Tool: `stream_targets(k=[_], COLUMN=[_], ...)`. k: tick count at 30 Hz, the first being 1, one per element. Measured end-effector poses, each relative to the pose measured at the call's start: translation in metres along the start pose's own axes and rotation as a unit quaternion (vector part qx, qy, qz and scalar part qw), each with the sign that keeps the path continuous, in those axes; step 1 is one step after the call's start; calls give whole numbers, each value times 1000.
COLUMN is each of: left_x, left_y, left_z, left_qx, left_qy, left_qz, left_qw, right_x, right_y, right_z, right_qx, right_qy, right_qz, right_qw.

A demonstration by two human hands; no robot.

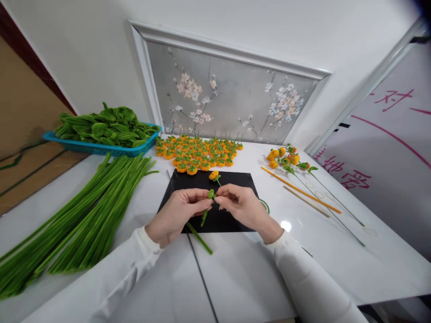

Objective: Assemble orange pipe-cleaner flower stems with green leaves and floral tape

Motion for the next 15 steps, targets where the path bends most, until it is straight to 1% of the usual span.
stream_targets(k=[2, 4, 7, 11, 13, 15], left_x=[-2, -3, -1, 2, 2, 1], left_y=[0, 0, 0, -2, -3, -3], left_z=[2, 2, 0, 4, 6, 7], left_qx=[4, -2, -12, 31, 48, 49], left_qy=[11, 16, -3, -11, 5, 37], left_qz=[26, 36, 11, -41, -42, -23], left_qw=[1000, 999, 1000, 999, 998, 998], right_x=[6, 12, 17, 12, 9, 8], right_y=[1, 1, 1, 2, 3, 3], right_z=[3, 4, 3, -1, -2, -1], right_qx=[-2, -9, -21, -43, -30, -11], right_qy=[-31, -69, -99, -68, -42, -24], right_qz=[-22, -58, -99, -97, -94, -96], right_qw=[999, 996, 990, 992, 994, 995])
Point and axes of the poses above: each hand's wrist, its own y-axis towards the middle knuckle, its own z-axis out of the palm, x = y × z, the point moved 5 cm from there along y, towards the middle knuckle, and after that the axes turned 7 degrees about -z, right-handed, at the moved point
